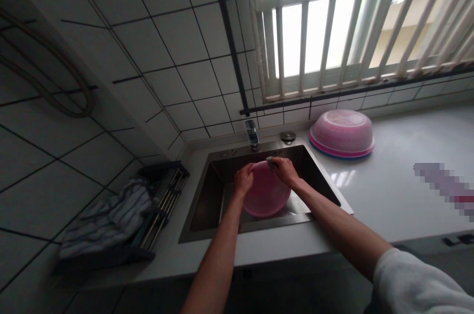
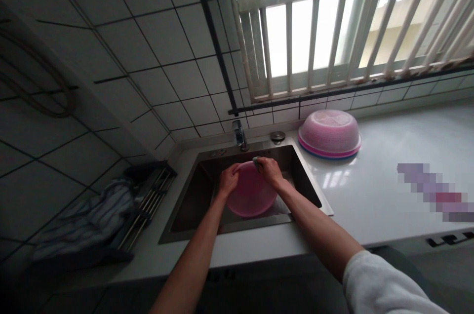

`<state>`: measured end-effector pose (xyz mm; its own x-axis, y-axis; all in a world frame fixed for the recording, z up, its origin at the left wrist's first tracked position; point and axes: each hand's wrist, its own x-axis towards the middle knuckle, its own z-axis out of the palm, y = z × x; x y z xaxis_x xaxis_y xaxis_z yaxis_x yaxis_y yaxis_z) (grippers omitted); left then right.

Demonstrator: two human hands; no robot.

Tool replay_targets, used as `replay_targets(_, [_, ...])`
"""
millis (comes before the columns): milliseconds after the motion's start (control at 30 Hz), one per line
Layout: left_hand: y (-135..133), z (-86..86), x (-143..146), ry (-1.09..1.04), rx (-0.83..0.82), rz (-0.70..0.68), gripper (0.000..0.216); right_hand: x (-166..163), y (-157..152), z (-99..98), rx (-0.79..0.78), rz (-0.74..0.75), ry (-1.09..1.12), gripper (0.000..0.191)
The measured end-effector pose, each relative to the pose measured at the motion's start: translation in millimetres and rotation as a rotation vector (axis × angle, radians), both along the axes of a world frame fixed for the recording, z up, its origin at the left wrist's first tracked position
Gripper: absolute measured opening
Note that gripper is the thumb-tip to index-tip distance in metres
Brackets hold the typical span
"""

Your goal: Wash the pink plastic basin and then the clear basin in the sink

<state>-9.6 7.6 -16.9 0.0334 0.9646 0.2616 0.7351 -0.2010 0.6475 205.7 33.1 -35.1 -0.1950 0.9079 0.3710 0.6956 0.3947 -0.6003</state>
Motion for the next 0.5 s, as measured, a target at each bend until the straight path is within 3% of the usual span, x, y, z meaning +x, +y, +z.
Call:
replay_targets(100, [-0.8,2.7,-1.9,-0.014,0.032,0.033,0.049,0.4,1.9,2.4,0.021,0.007,0.006,0.03])
replay_targets(267, [2.5,6.3,-5.7,-0.074,0.056,0.2,0.044,15.7,10.3,-1.9,-0.015,-0.135,0.073,0.033])
replay_targets(367, [3.6,2.8,-3.9,-0.054,-0.004,0.122,0.037,13.6,6.3,-2.2,-0.047,-0.136,0.033,0.03])
replay_targets(500, [3.1,-2.4,-1.8,-0.014,-0.043,0.024,0.035,0.3,-2.2,3.5,-0.024,-0.021,-0.021,0.029])
